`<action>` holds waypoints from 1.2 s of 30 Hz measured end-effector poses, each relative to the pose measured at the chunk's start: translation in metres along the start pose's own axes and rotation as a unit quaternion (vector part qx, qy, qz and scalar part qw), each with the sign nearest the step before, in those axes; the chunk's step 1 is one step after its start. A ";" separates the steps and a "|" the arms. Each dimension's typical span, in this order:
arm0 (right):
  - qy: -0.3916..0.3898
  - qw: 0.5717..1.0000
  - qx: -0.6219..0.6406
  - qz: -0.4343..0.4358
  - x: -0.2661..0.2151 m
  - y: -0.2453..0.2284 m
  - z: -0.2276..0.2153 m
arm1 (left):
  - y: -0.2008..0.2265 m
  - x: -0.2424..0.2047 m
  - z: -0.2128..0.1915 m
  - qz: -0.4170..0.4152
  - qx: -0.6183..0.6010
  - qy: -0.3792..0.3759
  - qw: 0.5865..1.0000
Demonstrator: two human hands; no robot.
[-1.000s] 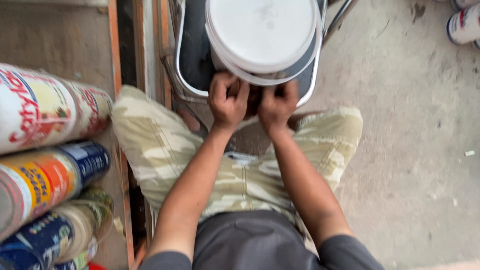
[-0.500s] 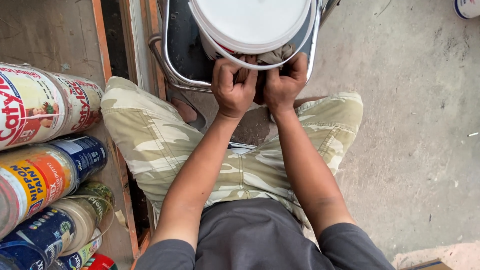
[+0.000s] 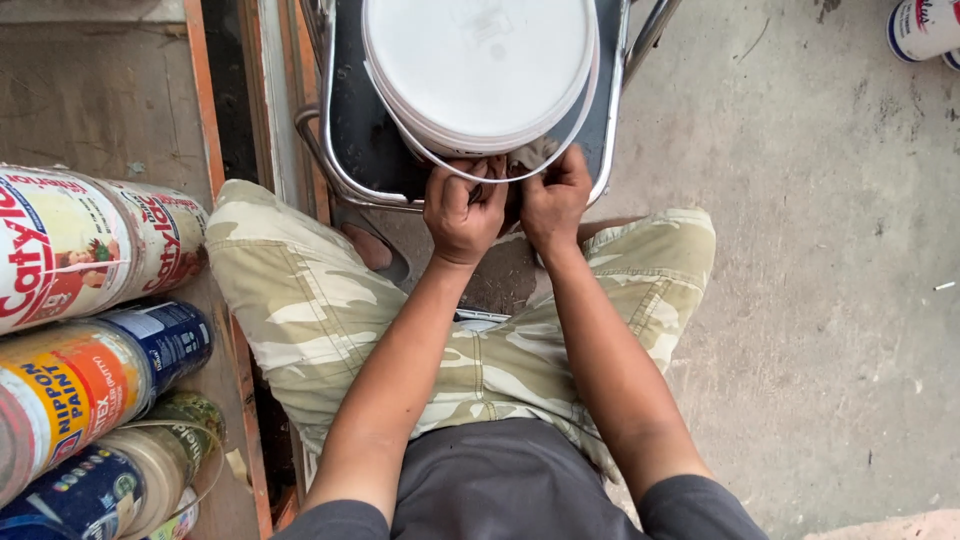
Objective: The person wipes the exterior of a white plastic bucket with a brown cloth. They rotate the bucket to clean different sides, including the lid, handle, and body, while seated on a chair.
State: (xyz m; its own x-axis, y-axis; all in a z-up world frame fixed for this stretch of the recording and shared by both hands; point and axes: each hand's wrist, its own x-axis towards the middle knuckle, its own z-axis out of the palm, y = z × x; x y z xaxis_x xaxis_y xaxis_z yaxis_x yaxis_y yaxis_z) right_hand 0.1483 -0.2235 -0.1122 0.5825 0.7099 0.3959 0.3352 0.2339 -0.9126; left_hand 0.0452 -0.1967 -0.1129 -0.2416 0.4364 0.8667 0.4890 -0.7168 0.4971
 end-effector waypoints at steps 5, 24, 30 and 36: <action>-0.009 0.998 0.017 0.055 -0.004 -0.026 -0.003 | 0.016 0.006 -0.013 -0.065 0.018 -0.037 0.997; -0.067 0.973 -0.187 0.113 -0.042 0.053 0.009 | -0.021 -0.063 -0.024 -0.266 0.050 -0.104 0.957; 0.006 0.999 0.002 0.054 -0.010 -0.028 0.005 | -0.001 0.015 -0.035 -0.183 -0.011 -0.044 0.982; 0.042 0.998 0.023 -0.035 -0.013 -0.011 0.017 | -0.005 0.039 -0.035 -0.141 -0.058 -0.036 0.988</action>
State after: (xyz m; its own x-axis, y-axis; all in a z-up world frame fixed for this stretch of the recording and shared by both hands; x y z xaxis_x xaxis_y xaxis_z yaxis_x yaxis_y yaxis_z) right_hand 0.1245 -0.2245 -0.1089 0.6199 0.6328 0.4640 0.3434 0.3129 -0.8855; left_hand 0.0037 -0.1955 -0.0803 -0.2924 0.6616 0.6905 0.3108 -0.6171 0.7229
